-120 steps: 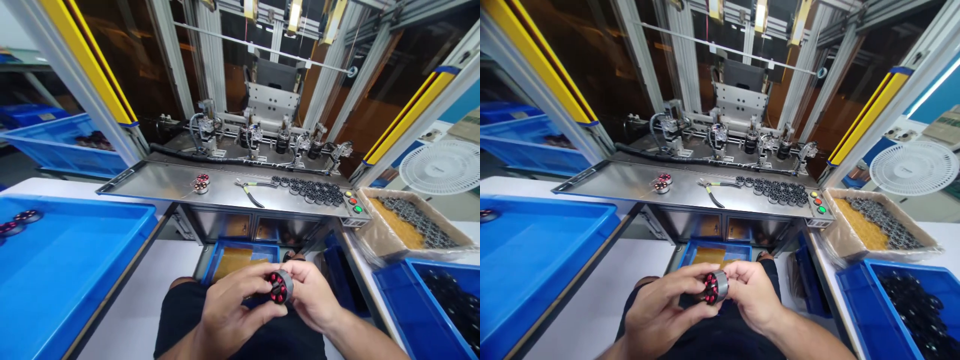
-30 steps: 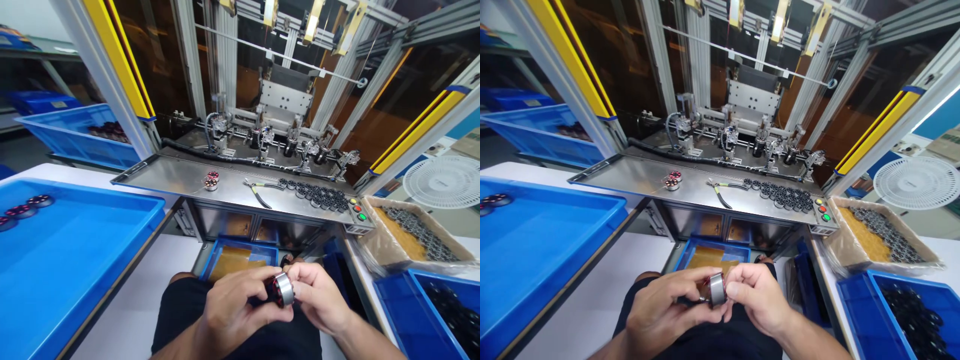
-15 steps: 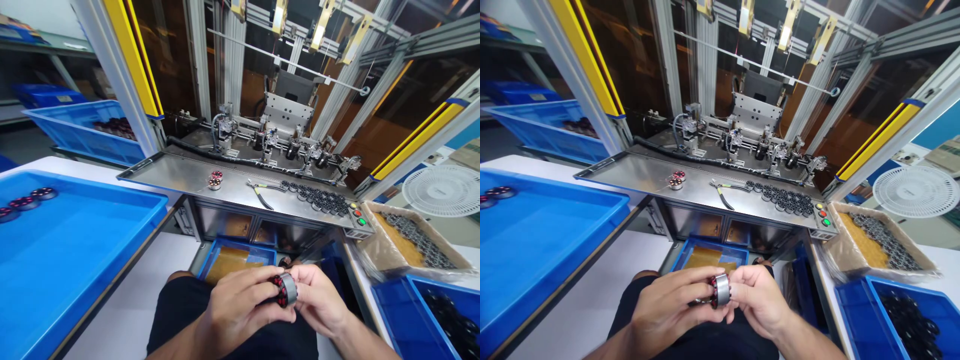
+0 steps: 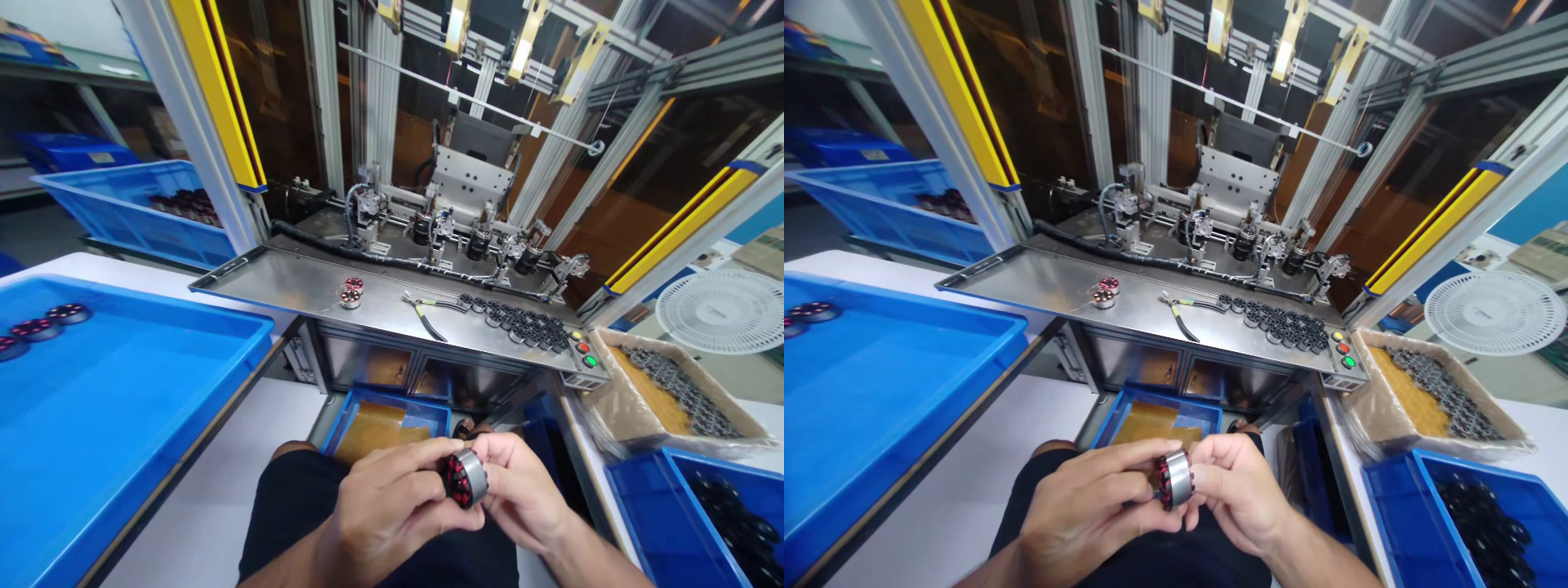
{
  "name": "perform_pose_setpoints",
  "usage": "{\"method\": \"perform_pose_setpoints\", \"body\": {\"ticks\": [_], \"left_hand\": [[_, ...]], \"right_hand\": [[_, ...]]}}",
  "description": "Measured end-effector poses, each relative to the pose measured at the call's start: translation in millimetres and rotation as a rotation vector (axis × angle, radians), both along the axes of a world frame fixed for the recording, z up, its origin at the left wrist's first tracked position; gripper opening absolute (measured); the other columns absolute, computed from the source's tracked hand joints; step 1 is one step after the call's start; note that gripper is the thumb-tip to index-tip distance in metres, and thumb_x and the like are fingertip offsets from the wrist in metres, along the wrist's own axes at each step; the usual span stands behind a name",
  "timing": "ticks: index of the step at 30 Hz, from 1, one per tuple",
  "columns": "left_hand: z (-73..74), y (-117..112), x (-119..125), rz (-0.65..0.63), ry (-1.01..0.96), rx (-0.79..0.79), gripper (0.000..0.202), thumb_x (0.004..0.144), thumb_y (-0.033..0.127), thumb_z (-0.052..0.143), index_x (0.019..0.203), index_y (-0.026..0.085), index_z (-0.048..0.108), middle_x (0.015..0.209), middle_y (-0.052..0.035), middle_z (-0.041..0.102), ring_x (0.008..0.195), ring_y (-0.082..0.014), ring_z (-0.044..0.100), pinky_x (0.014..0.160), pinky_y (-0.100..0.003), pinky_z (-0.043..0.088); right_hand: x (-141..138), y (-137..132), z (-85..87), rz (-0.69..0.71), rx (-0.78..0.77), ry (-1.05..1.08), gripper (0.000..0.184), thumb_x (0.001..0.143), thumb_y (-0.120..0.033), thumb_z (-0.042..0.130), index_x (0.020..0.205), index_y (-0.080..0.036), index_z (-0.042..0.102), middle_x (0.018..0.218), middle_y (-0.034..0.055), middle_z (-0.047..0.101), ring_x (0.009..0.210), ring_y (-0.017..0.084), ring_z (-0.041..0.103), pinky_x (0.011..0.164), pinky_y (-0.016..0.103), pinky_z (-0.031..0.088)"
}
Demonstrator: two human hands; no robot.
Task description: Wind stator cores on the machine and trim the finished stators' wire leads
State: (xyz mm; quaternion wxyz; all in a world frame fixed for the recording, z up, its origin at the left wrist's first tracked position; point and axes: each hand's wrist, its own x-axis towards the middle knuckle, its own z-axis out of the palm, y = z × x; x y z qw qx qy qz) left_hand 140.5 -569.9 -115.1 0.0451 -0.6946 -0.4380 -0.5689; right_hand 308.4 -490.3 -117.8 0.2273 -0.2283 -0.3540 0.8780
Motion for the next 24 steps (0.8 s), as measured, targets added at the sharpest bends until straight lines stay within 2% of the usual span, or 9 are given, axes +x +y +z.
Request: {"method": "perform_pose_setpoints", "body": {"ticks": [4, 8, 12, 14, 16, 18, 21, 24], "left_hand": [[-0.2, 0, 0, -0.004, -0.069, 0.002, 0.028, 0.074, 0.030, 0.084, 0.073, 0.021, 0.057, 0.088, -0.0065, 0.081, 0.076, -0.0172, 0.078, 0.076, -0.016, 0.059], [-4.8, 1, 3, -0.087, -0.270, -0.032, 0.030, 0.071, 0.024, 0.086, 0.074, 0.021, 0.056, 0.093, -0.0078, 0.081, 0.074, -0.0195, 0.078, 0.072, -0.020, 0.062], [-16.8, -1, 13, -0.290, -0.728, -0.190, 0.032, 0.066, 0.015, 0.087, 0.075, 0.022, 0.057, 0.100, -0.0038, 0.081, 0.078, -0.0208, 0.078, 0.069, -0.025, 0.063], [-23.4, -3, 19, -0.392, -1.005, -0.294, 0.034, 0.066, 0.016, 0.088, 0.084, 0.026, 0.061, 0.101, -0.0016, 0.081, 0.078, -0.0193, 0.078, 0.067, -0.024, 0.062], [-29.1, -5, 23, -0.414, -1.192, -0.376, 0.042, 0.065, 0.023, 0.089, 0.098, 0.031, 0.065, 0.101, -0.0010, 0.081, 0.079, -0.0169, 0.077, 0.067, -0.022, 0.061], [-34.1, -6, 23, -0.384, -1.228, -0.412, 0.048, 0.065, 0.029, 0.090, 0.107, 0.033, 0.069, 0.101, -0.0021, 0.081, 0.081, -0.0165, 0.076, 0.071, -0.022, 0.061], [-40.6, -6, 16, -0.387, -1.081, -0.417, 0.038, 0.069, 0.027, 0.087, 0.105, 0.030, 0.075, 0.104, -0.0058, 0.080, 0.091, -0.0212, 0.076, 0.074, -0.024, 0.062], [-45.0, -4, 10, -0.387, -0.978, -0.424, 0.034, 0.072, 0.021, 0.083, 0.105, 0.031, 0.076, 0.110, -0.0069, 0.079, 0.099, -0.0237, 0.075, 0.077, -0.027, 0.062]], "right_hand": [[-1, 1, 0.6, -0.007, 0.008, -0.009, 0.025, 0.068, -0.024, 0.089, 0.069, -0.009, 0.069, 0.062, 0.0050, 0.072, 0.051, 0.012, 0.069, 0.046, 0.015, 0.054], [-2, 0, -0.5, -0.009, 0.029, 0.005, 0.027, 0.070, -0.027, 0.088, 0.069, -0.010, 0.067, 0.058, 0.0026, 0.069, 0.049, 0.010, 0.066, 0.046, 0.015, 0.053], [-2, -5, -1.1, -0.060, 0.180, -0.008, 0.026, 0.078, -0.030, 0.082, 0.070, -0.011, 0.066, 0.063, 0.0041, 0.070, 0.052, 0.010, 0.066, 0.047, 0.016, 0.052], [-2, -8, -0.1, -0.091, 0.291, -0.032, 0.025, 0.082, -0.031, 0.078, 0.072, -0.011, 0.066, 0.067, 0.0048, 0.071, 0.056, 0.011, 0.067, 0.050, 0.017, 0.053], [-2, -11, 1.6, -0.101, 0.365, -0.068, 0.026, 0.084, -0.032, 0.076, 0.074, -0.011, 0.065, 0.069, 0.0041, 0.069, 0.058, 0.010, 0.066, 0.053, 0.019, 0.054], [-1, -12, 3.6, -0.111, 0.416, -0.108, 0.027, 0.084, -0.035, 0.075, 0.075, -0.012, 0.064, 0.070, 0.0032, 0.068, 0.060, 0.010, 0.065, 0.055, 0.020, 0.054], [0, -13, 7.2, -0.147, 0.530, -0.173, 0.028, 0.085, -0.038, 0.072, 0.078, -0.014, 0.062, 0.071, 0.0017, 0.064, 0.059, 0.010, 0.062, 0.055, 0.021, 0.052], [3, -10, 12.5, -0.196, 0.790, -0.252, 0.020, 0.088, -0.031, 0.066, 0.076, -0.015, 0.062, 0.070, 0.0009, 0.062, 0.059, 0.010, 0.057, 0.055, 0.022, 0.046]]}}
